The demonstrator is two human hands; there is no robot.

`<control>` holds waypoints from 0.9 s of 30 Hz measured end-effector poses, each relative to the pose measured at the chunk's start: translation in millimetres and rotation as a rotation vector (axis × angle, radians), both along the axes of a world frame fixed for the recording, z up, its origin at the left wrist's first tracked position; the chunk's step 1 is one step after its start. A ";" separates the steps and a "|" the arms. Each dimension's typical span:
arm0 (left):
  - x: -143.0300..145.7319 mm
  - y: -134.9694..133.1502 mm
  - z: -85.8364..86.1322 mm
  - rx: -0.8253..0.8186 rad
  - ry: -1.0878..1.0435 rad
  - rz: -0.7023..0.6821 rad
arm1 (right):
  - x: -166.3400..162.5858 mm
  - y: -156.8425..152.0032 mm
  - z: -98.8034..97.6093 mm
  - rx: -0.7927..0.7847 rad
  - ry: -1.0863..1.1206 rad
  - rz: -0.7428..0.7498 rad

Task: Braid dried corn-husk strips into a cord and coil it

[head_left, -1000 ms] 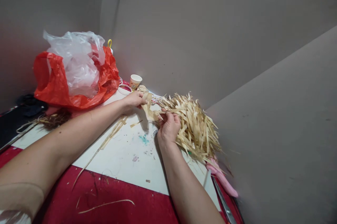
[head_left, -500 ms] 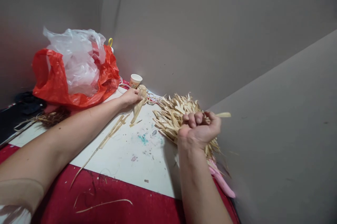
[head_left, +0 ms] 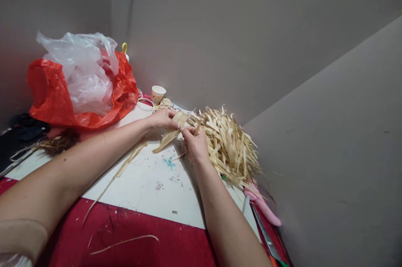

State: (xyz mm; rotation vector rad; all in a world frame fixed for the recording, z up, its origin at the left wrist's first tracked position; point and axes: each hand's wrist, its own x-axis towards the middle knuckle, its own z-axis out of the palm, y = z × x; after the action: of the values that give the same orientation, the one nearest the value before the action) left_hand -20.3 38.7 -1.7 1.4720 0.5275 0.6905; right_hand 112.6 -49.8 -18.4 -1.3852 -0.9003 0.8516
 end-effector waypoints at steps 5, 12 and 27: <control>-0.9 2.2 2.3 0.031 0.015 -0.032 | 2.5 1.2 -1.5 -0.046 0.043 0.014; -1.7 1.2 4.2 0.079 0.072 -0.003 | 1.6 3.1 -6.9 0.035 -0.023 0.020; -2.5 0.9 14.4 0.189 0.109 0.020 | 1.2 5.0 -11.8 0.119 -0.166 -0.010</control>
State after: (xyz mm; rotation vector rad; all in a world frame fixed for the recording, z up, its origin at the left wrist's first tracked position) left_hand -22.9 39.6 12.7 1.6906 0.5729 0.6930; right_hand 113.8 -44.9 -30.2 -1.3698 -1.0538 0.6717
